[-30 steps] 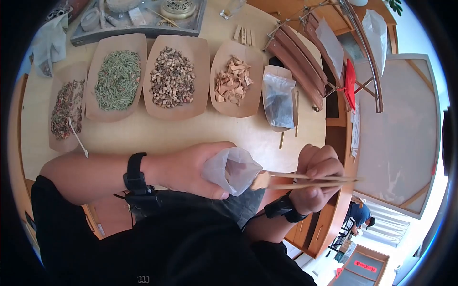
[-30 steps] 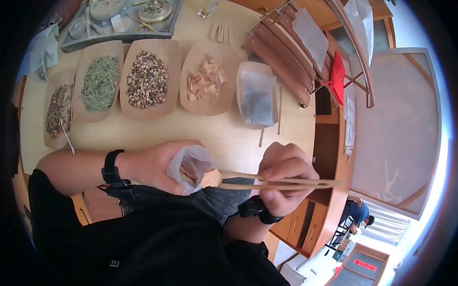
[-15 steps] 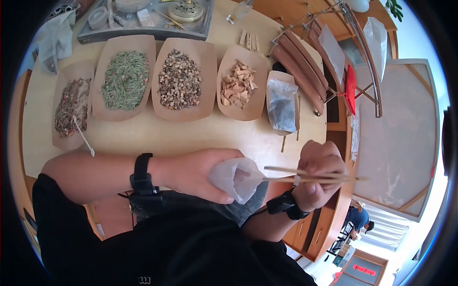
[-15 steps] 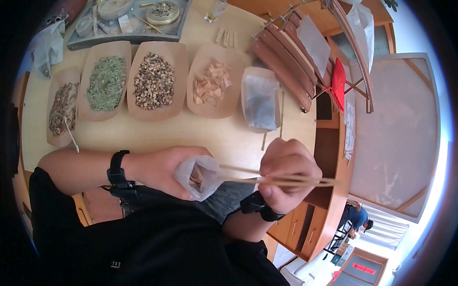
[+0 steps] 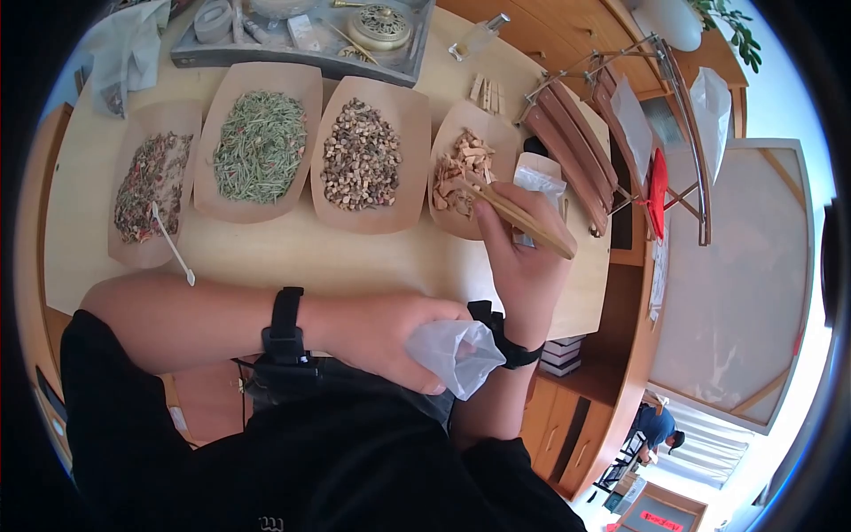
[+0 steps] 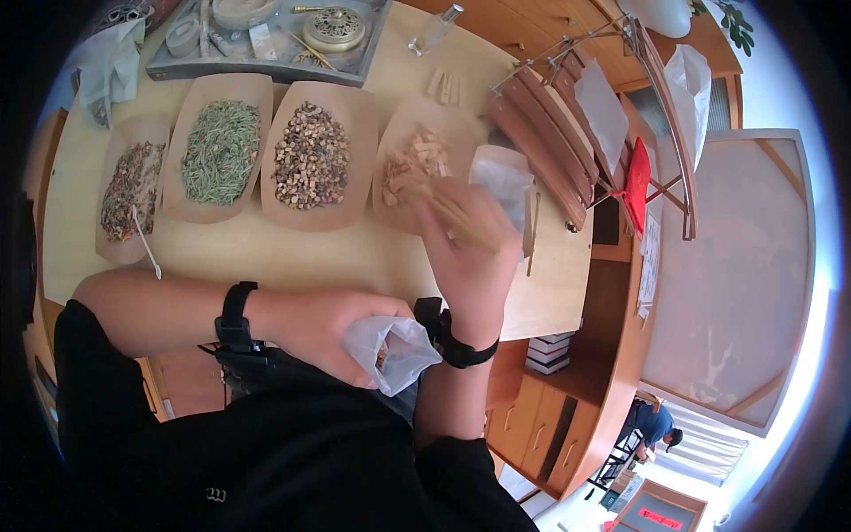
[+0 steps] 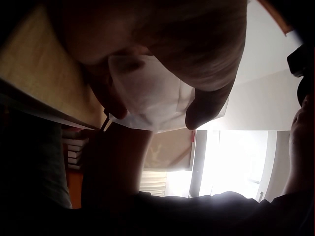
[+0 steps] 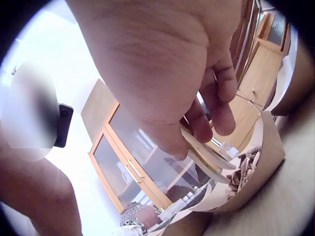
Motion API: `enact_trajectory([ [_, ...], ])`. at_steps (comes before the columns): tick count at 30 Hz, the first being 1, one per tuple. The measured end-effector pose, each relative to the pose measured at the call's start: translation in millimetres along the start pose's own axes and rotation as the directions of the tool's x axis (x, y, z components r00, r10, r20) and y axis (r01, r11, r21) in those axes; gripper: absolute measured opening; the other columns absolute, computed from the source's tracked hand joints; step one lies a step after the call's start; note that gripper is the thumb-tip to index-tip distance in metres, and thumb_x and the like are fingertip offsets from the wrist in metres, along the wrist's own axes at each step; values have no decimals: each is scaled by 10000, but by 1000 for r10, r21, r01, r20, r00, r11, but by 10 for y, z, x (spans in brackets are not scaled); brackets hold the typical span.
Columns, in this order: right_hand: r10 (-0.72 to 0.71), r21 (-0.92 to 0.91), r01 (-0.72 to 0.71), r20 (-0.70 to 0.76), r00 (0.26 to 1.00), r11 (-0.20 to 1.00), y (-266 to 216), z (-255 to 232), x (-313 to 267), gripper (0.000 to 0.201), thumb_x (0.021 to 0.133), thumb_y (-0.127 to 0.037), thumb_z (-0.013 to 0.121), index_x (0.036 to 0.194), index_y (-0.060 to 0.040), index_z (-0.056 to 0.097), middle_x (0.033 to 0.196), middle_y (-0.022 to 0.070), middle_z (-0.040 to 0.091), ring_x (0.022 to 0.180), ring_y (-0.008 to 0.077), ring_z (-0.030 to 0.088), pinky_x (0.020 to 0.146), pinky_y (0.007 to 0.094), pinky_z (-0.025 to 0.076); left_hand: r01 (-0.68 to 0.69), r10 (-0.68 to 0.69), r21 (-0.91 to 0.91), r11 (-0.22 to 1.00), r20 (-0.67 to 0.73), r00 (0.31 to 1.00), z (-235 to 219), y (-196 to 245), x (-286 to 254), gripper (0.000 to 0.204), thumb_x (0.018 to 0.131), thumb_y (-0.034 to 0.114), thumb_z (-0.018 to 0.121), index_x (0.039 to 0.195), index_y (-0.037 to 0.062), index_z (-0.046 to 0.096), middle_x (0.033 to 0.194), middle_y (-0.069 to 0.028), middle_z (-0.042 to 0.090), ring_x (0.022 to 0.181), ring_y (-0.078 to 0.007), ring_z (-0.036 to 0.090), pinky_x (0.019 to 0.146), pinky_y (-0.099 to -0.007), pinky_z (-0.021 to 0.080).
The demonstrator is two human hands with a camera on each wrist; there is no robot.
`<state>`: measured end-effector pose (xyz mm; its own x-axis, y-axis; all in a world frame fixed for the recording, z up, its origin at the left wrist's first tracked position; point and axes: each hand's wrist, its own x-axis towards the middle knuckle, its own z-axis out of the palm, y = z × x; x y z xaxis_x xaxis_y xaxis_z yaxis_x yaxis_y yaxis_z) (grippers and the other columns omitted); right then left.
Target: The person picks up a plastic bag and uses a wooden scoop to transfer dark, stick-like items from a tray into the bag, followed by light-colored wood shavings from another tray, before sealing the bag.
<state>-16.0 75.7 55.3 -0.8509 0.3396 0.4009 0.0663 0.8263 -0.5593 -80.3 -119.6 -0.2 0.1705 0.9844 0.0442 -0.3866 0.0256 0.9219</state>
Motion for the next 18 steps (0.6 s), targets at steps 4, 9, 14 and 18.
enact_trajectory([
  [4,1,-81,-9,-96,995,997,-56,96,42,192,921,-56,850,1070,30,764,914,100,772,788,115,695,708,267,555,-28,28,14,999,1,1000,-6,-35,11,670,870,139,856,1444,-2,541,1269,-81,692,1189,-161,647,1068,-349,520],
  [9,23,-74,-31,-102,994,997,-63,132,44,186,925,-94,857,1026,27,759,844,95,773,763,106,710,679,260,559,-73,72,-38,997,-32,997,26,-98,13,607,881,216,842,1390,13,580,1221,-84,702,1136,-166,648,1014,-346,524],
  [14,22,-110,-32,-94,995,993,-60,112,32,187,919,-112,866,992,18,754,807,80,770,732,101,707,649,264,557,-19,20,-65,998,17,1000,5,-87,31,687,878,133,854,1462,-8,521,1307,-89,683,1230,-164,630,1097,-352,505],
  [18,20,-114,-33,-112,994,993,-27,132,-13,170,917,-98,861,986,14,753,813,90,774,715,98,707,644,265,556,-2,2,-40,999,14,1000,1,-61,27,684,878,132,855,1458,-8,521,1305,-94,684,1228,-163,631,1090,-352,508],
])
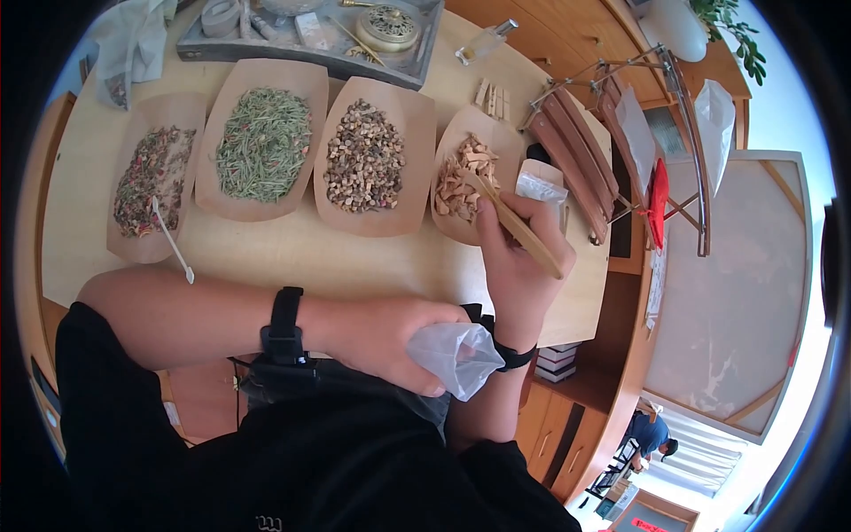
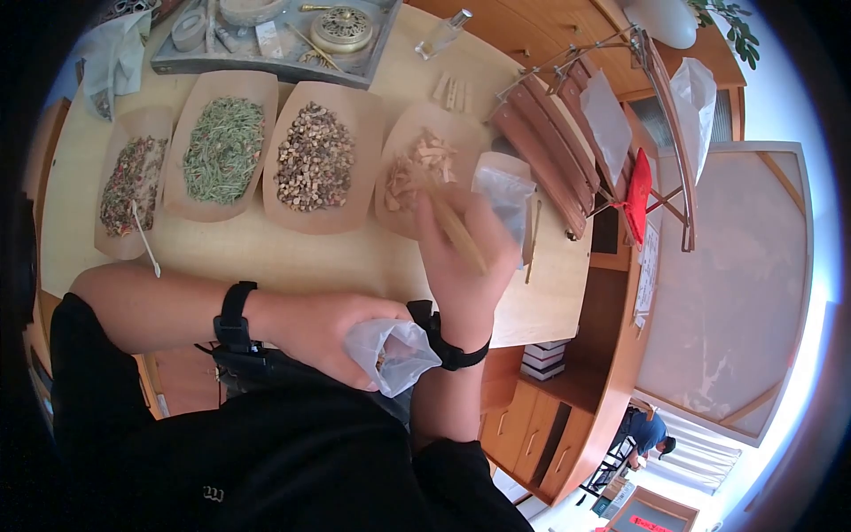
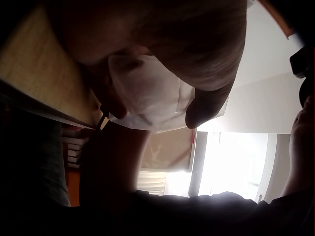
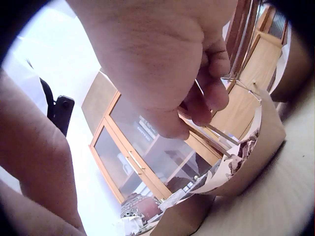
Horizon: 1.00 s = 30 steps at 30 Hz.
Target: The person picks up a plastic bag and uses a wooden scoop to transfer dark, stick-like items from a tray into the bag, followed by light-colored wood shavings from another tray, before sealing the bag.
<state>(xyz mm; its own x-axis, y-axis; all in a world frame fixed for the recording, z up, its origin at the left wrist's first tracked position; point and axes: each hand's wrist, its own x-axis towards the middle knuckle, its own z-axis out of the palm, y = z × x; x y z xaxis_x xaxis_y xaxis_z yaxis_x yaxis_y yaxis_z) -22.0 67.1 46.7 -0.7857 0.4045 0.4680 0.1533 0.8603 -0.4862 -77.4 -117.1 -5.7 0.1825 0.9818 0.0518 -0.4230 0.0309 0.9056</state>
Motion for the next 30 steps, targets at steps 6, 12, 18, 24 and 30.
enact_trajectory([
  [6,-55,27,55,17,998,998,60,31,-4,157,903,-95,863,973,-14,748,800,103,759,679,167,712,637,295,555,-2,2,-3,1000,-1,1000,-8,-20,4,675,879,134,855,1448,-8,521,1308,-97,681,1227,-170,632,1089,-356,509],
  [12,51,141,-44,-44,998,989,118,-16,-56,151,897,-80,849,994,-18,751,827,118,763,689,195,726,647,307,556,-7,7,-32,999,-3,1000,-8,-3,-4,656,880,134,852,1436,-1,531,1291,-88,678,1215,-167,630,1081,-354,512],
  [18,63,138,-65,20,998,988,110,-38,-112,138,904,-55,828,1007,-8,749,869,113,772,727,203,735,673,307,557,-3,3,-46,999,-6,1000,1,-16,6,602,885,130,848,1395,10,553,1259,-72,677,1190,-150,628,1065,-345,517],
  [24,49,141,-60,76,996,988,90,-56,-107,159,900,-54,832,1026,-9,746,889,118,768,761,209,738,696,313,554,-15,15,-55,998,-2,1000,-1,-49,9,590,889,136,850,1386,13,558,1263,-70,679,1185,-146,629,1059,-344,518],
  [30,116,221,-107,-28,993,969,156,-112,-179,135,924,-48,813,1023,4,738,875,94,752,742,166,706,683,295,540,-65,63,-45,997,-44,997,4,-99,13,618,896,168,859,1410,13,552,1264,-70,673,1175,-153,626,1054,-346,516],
])
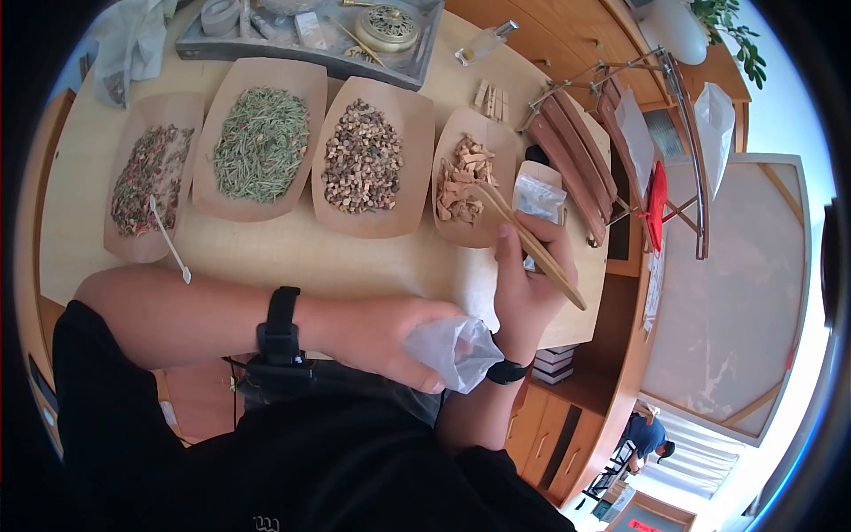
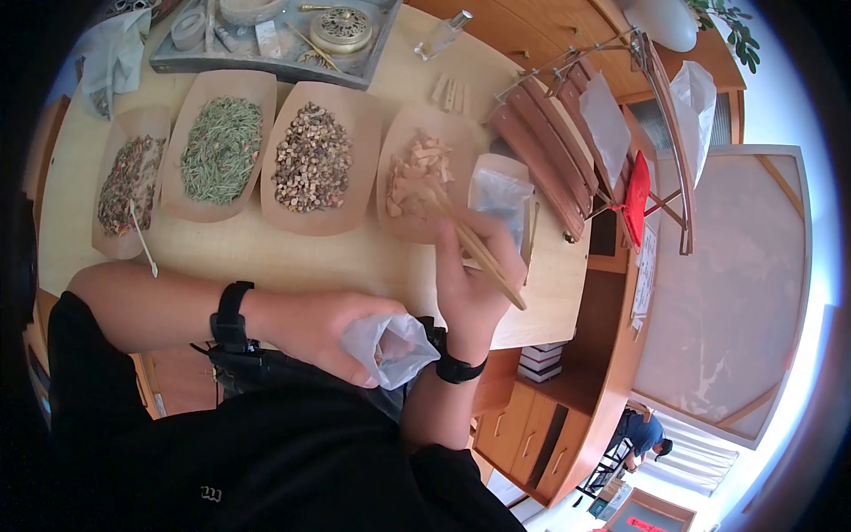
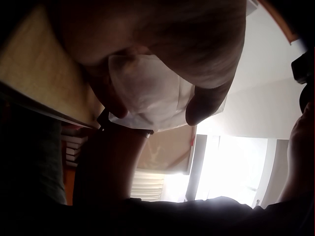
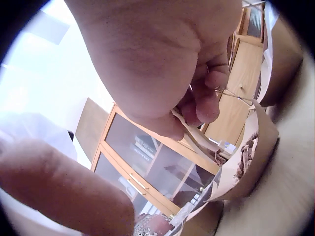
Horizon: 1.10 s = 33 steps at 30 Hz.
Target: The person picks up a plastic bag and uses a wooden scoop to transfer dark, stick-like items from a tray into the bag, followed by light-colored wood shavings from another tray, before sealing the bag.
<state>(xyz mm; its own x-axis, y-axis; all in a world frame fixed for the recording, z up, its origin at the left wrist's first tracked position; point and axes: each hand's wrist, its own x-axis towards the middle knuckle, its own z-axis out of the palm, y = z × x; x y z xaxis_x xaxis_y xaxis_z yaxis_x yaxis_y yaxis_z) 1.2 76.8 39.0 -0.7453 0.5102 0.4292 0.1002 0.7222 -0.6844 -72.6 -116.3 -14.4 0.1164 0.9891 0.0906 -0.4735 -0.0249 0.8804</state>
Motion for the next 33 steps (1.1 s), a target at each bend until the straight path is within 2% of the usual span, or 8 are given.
enact_trajectory([
  [2,0,43,2,-41,999,999,-14,-63,-10,136,929,-40,806,1026,14,728,859,92,741,722,155,687,669,283,530,-15,15,-35,999,-13,1000,2,-14,14,628,900,178,860,1421,14,549,1264,-64,666,1168,-153,624,1050,-343,517],
  [6,186,524,-108,-98,978,845,-120,-275,-49,175,944,-60,776,1008,26,639,787,94,665,624,140,595,588,249,462,-70,50,-154,986,-131,990,-4,-62,38,652,905,198,863,1442,21,537,1269,-43,640,1162,-150,610,1050,-348,513],
  [8,189,790,-58,-74,979,611,-230,-354,-70,222,947,-127,784,956,8,609,771,85,656,599,151,573,572,248,443,-114,76,-204,972,-188,979,6,-45,40,657,907,202,864,1446,26,532,1267,-36,632,1160,-146,607,1047,-346,514],
  [16,-315,810,-29,260,913,586,-123,-545,-144,295,752,-114,916,889,-3,679,732,82,678,599,163,587,573,316,391,-79,56,-165,983,-143,988,-1,26,30,690,836,112,879,1423,35,524,1263,-45,639,1184,-135,628,1034,-326,527],
  [22,-174,799,30,94,980,601,-59,-468,-103,294,851,-176,869,948,-13,645,772,69,640,615,148,567,577,289,408,-58,33,-170,984,-146,989,17,78,11,668,811,65,876,1391,38,546,1252,-39,646,1159,-120,640,1019,-324,547],
  [25,47,525,-34,-11,999,850,23,-393,26,175,954,-84,782,1048,18,675,823,48,660,687,112,598,614,247,442,-55,33,-158,986,-139,990,17,68,17,669,811,78,883,1391,29,553,1248,-41,654,1153,-121,641,1017,-322,544],
  [29,266,323,-282,96,959,903,133,-276,198,241,993,-57,750,1201,52,695,892,24,685,759,64,584,657,220,440,-23,8,-112,994,-127,992,6,121,-5,669,819,97,886,1396,23,555,1249,-47,661,1147,-121,640,1016,-325,541],
  [33,278,288,-307,138,951,907,312,-206,242,226,996,-72,753,1179,51,704,891,25,683,755,59,577,656,215,433,-12,-6,-123,992,-144,990,7,114,-10,680,820,114,894,1403,21,556,1242,-52,668,1141,-121,640,1013,-327,539],
])
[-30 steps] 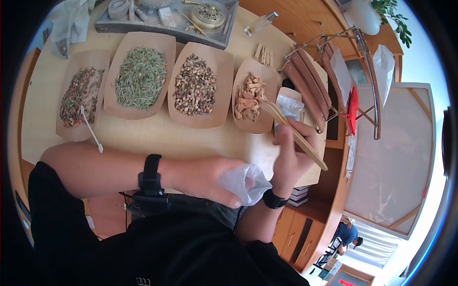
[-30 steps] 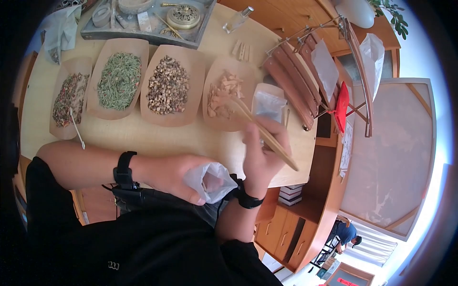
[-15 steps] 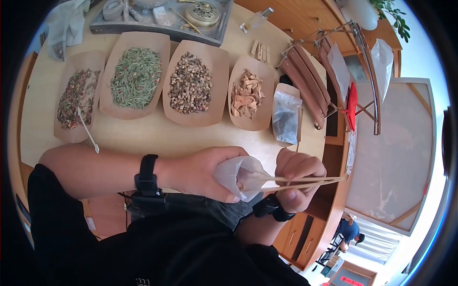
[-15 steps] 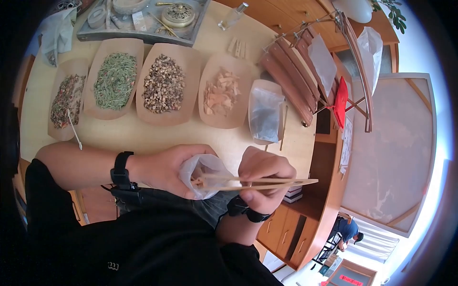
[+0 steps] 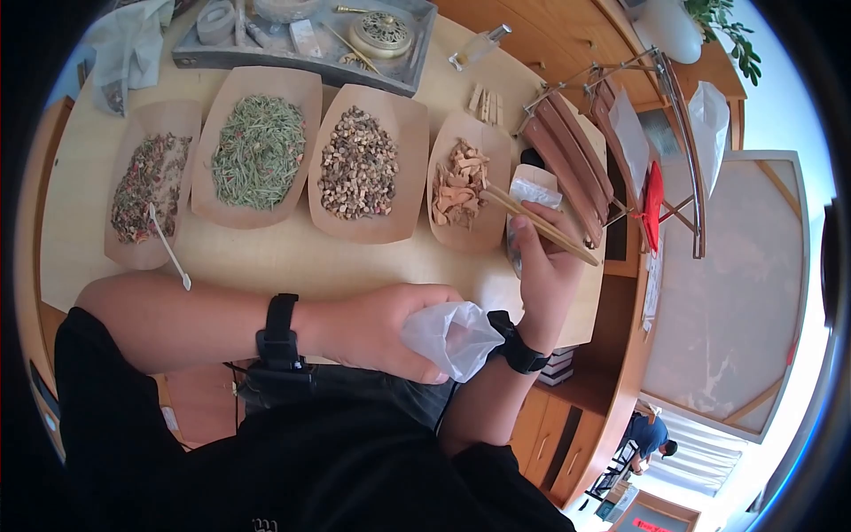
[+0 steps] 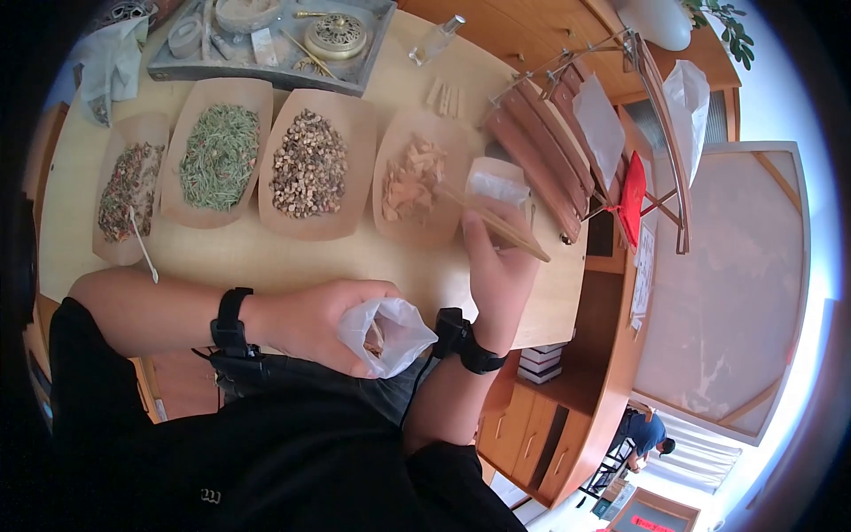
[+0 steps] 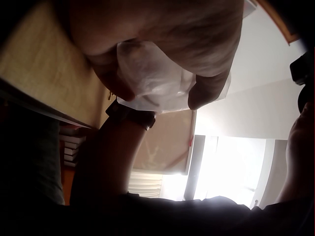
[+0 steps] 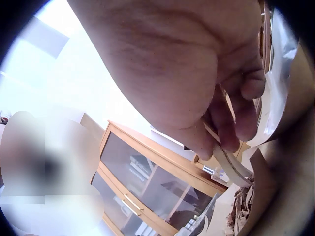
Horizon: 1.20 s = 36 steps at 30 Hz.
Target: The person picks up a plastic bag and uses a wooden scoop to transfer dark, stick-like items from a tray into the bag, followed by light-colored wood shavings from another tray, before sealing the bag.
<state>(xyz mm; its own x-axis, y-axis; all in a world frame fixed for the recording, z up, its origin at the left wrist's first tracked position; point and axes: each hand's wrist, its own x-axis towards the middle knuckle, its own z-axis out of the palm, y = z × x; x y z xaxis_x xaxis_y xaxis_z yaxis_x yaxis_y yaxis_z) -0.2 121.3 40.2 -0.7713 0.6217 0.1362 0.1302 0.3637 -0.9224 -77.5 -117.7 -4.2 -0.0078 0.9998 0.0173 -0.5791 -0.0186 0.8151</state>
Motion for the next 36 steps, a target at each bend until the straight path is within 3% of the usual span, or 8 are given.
enact_trajectory([
  [6,-16,-148,19,21,1000,989,-15,2,-27,199,1004,-84,745,1150,49,715,897,45,695,792,85,601,716,254,474,-5,6,32,999,-10,1000,-3,-9,0,691,816,120,902,1406,18,556,1232,-48,667,1134,-118,639,1012,-328,539],
  [12,-59,114,72,-119,991,991,-124,-43,-214,218,998,-105,754,1143,41,681,897,56,700,783,127,620,714,284,486,-21,21,-17,1000,-41,999,-11,-23,18,682,826,121,904,1404,20,555,1226,-44,660,1130,-116,638,1006,-324,543],
  [15,-124,480,172,-130,984,860,-150,-135,-354,279,987,-184,779,1135,23,666,865,52,668,710,154,606,655,298,466,-15,9,-135,991,-41,999,0,-42,35,682,845,125,903,1417,26,545,1242,-43,653,1142,-119,634,1007,-324,545],
  [17,-178,667,104,44,983,738,-161,-196,-411,333,952,-256,819,1106,2,674,852,56,642,653,173,590,617,320,434,-6,-1,-211,978,-36,999,-23,-46,37,683,856,124,900,1426,29,537,1254,-43,650,1152,-121,630,1009,-326,546],
  [21,-359,642,158,195,913,750,-155,-245,-421,309,858,-234,907,949,-14,710,757,90,667,590,167,567,583,339,372,-15,17,-154,988,15,1000,-19,-45,46,676,882,108,880,1446,26,516,1246,-34,643,1166,-122,624,1012,-327,548],
  [25,-325,567,79,346,880,820,-241,-282,-439,255,825,-143,893,923,11,715,749,93,689,595,186,578,586,332,374,2,1,-134,991,15,1000,-17,-35,44,668,883,100,871,1445,20,519,1249,-39,644,1163,-122,627,1015,-327,547],
  [30,-445,757,119,242,862,643,-162,-270,-367,300,852,-192,861,989,15,692,761,78,653,692,194,619,607,323,441,-16,18,-129,992,14,1000,-3,-42,42,672,869,98,881,1438,20,530,1238,-38,651,1148,-121,627,1013,-329,545],
  [36,-126,165,123,4,992,978,-196,-81,-250,248,943,-135,802,1101,28,702,935,66,702,821,161,665,762,283,528,16,-17,62,998,12,1000,20,-7,4,653,851,110,890,1408,29,560,1189,-20,658,1100,-108,617,980,-309,535],
])
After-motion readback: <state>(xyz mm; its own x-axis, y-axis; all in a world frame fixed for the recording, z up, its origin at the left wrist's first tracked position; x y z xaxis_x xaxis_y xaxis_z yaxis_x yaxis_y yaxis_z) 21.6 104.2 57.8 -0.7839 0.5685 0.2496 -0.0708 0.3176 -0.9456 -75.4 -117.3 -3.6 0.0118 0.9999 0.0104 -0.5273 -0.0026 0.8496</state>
